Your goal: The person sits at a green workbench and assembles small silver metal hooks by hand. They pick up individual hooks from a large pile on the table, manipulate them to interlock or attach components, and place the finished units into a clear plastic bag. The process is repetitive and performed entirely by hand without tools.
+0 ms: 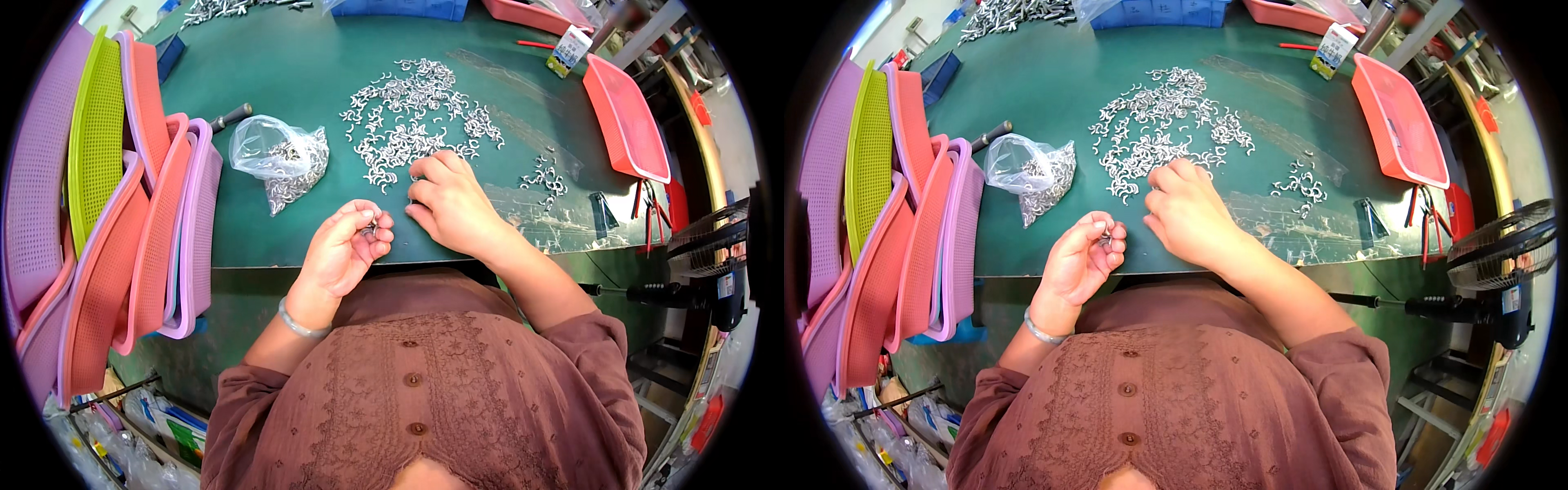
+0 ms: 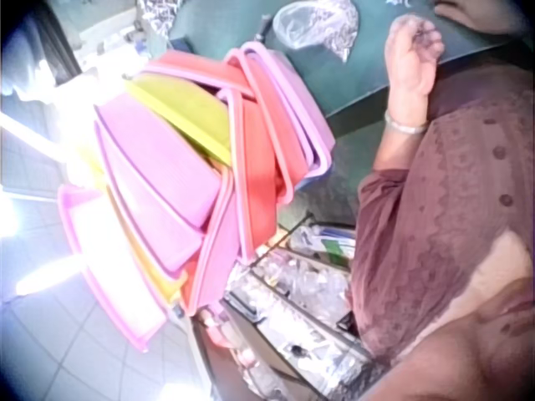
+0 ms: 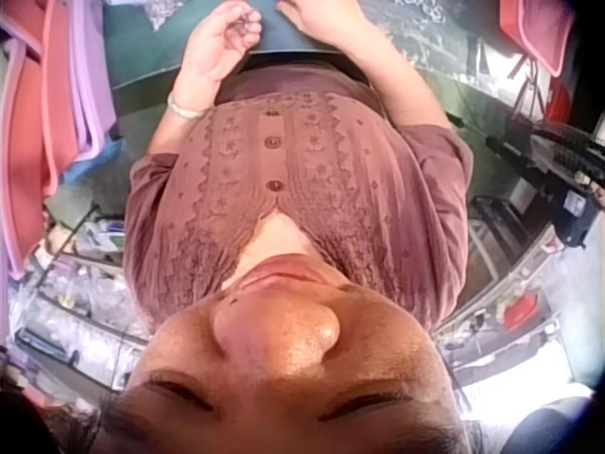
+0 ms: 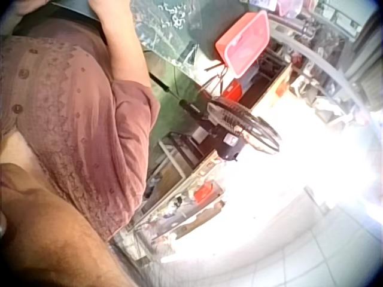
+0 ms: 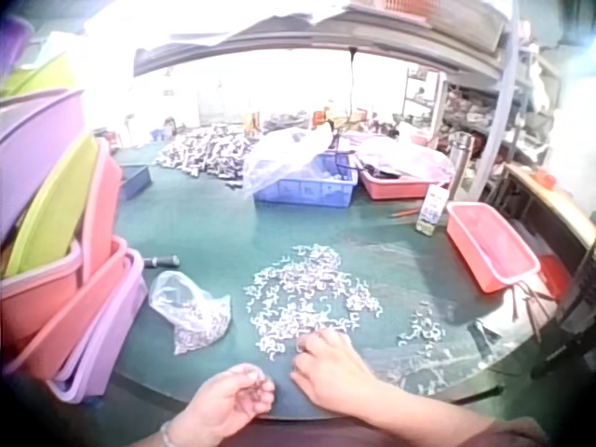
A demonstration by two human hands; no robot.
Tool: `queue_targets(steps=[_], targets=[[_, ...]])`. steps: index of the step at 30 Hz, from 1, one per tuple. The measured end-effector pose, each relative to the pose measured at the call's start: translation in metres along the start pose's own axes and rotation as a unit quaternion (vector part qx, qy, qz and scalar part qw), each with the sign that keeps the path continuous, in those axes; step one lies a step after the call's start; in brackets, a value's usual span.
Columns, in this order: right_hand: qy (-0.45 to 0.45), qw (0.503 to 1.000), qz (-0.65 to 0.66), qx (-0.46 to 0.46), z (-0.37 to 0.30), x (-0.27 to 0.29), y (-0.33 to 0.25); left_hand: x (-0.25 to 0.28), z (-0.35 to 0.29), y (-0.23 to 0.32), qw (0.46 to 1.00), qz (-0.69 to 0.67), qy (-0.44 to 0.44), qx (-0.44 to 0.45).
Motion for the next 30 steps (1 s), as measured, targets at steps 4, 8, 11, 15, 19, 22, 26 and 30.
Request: queue_targets(steps=[4, 8, 11, 15, 19, 22, 26, 30], targets=[[-0.001, 0.999, -0.038, 0.01, 0.002, -0.007, -0.004, 0.004, 0.001, -0.001, 1.0, 0.001, 0.0, -0.014], [0.01, 1.0, 0.006, 0.003, 0.0, -0.007, 0.001, -0.001, 0.0, -0.002, 0.999, 0.03, 0.021, -0.018], [0.026, 0.995, 0.098, -0.009, 0.001, -0.001, -0.002, -0.005, 0.0, -0.005, 0.998, 0.057, 0.034, -0.016], [0.051, 0.988, 0.143, 0.033, 0.006, 0.008, -0.017, -0.014, 0.001, -0.001, 0.997, 0.07, 0.019, 0.029], [0.059, 0.983, 0.168, 0.052, 0.004, 0.006, -0.013, -0.014, 0.002, -0.005, 0.996, 0.073, -0.018, 0.036], [0.065, 0.981, 0.182, 0.033, 0.002, 0.009, -0.008, -0.015, 0.003, -0.007, 0.997, 0.056, -0.022, 0.054], [0.052, 0.997, 0.044, -0.03, -0.006, 0.008, 0.005, -0.013, 0.006, -0.009, 0.997, -0.015, -0.027, 0.074], [0.012, 0.999, -0.019, -0.033, -0.02, 0.007, 0.007, -0.013, 0.007, -0.009, 0.995, -0.052, -0.039, 0.081]])
Point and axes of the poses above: each hand's wrist, its own z-axis towards the middle knuckle, its own x-axis out of the back of the hand, y = z × x, the point moved 1 cm from there along z, towards the middle knuckle, and after that the axes turned 1 degree about -z, right-handed, at the moved point
